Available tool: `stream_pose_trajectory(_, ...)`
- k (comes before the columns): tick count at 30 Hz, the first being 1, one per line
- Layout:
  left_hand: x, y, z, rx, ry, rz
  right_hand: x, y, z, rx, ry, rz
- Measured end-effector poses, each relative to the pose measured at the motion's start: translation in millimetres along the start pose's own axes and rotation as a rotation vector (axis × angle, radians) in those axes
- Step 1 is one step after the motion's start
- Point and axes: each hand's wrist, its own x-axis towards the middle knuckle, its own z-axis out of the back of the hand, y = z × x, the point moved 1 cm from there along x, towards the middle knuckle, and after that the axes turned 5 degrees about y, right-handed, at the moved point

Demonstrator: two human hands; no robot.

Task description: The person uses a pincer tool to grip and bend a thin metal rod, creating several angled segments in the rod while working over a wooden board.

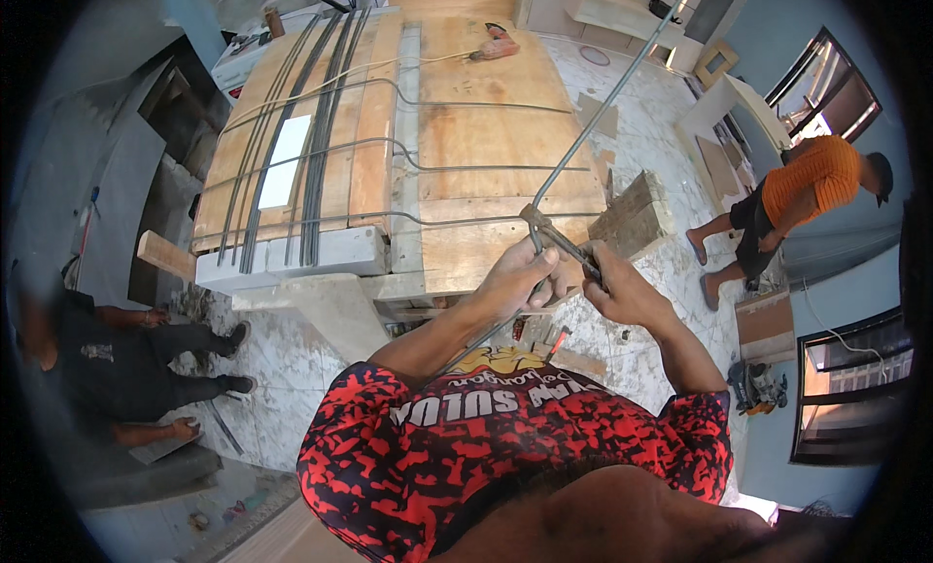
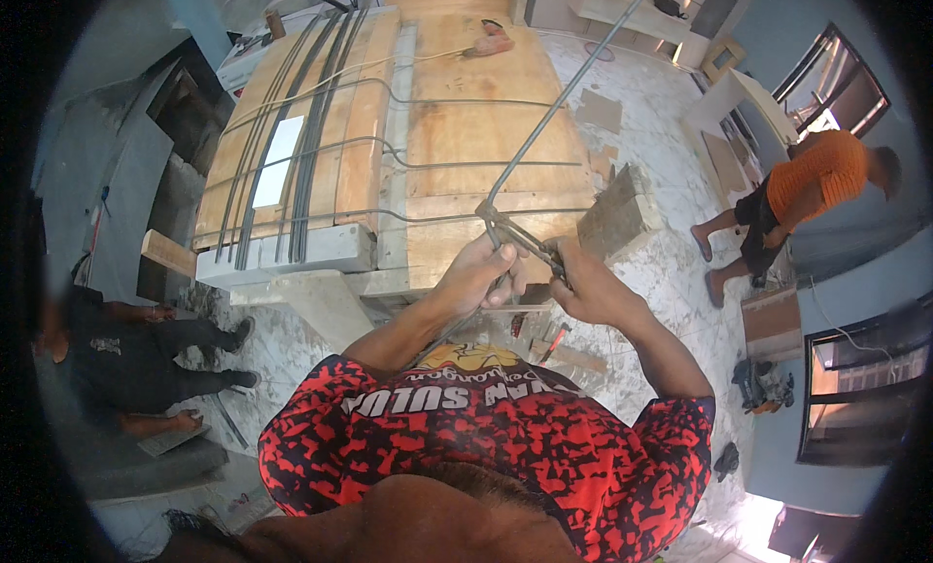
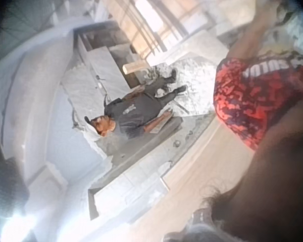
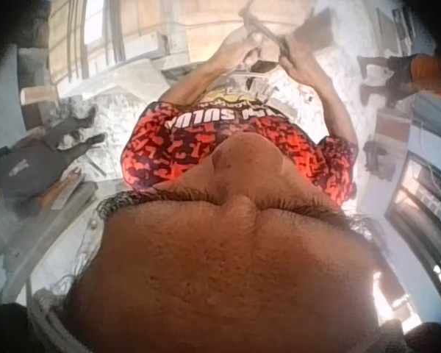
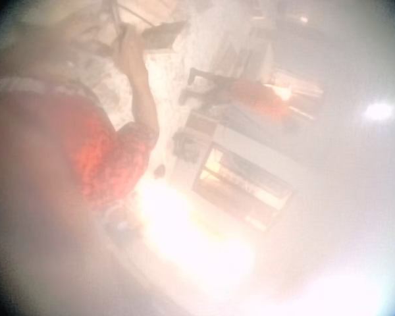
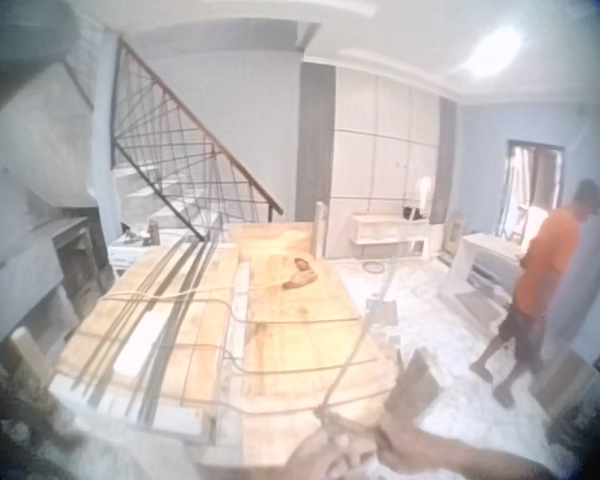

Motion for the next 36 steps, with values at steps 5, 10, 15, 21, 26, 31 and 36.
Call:
stream_pose_trajectory(5,-20.8,-2.1,-2.1,-0.066,0.098,0.005,-15.3,4.6,7.7,0.182,0.227,0.207)
stream_pose_trajectory(10,-36.2,-1.5,-13.8,-0.092,0.157,0.024,-35.5,14.5,-6.2,0.437,0.166,0.073)
stream_pose_trajectory(15,-39.3,-5.6,-20.9,-0.096,0.137,0.011,-46.0,16.7,-17.1,0.500,0.101,0.007)
stream_pose_trajectory(21,-16.4,13.0,-12.2,0.213,-0.151,-0.251,-54.6,30.5,-34.7,0.772,-0.094,0.002)
stream_pose_trajectory(26,-23.8,0.1,-25.9,-0.007,0.109,-0.165,-40.9,21.5,-14.5,0.326,-0.150,0.128)
stream_pose_trajectory(31,-13.1,-2.6,-19.2,-0.048,0.139,-0.134,-29.3,10.5,6.1,0.068,-0.139,0.275)
stream_pose_trajectory(36,-11.7,-5.8,-13.7,-0.083,0.212,-0.099,-25.4,5.2,24.0,0.017,-0.035,0.244)
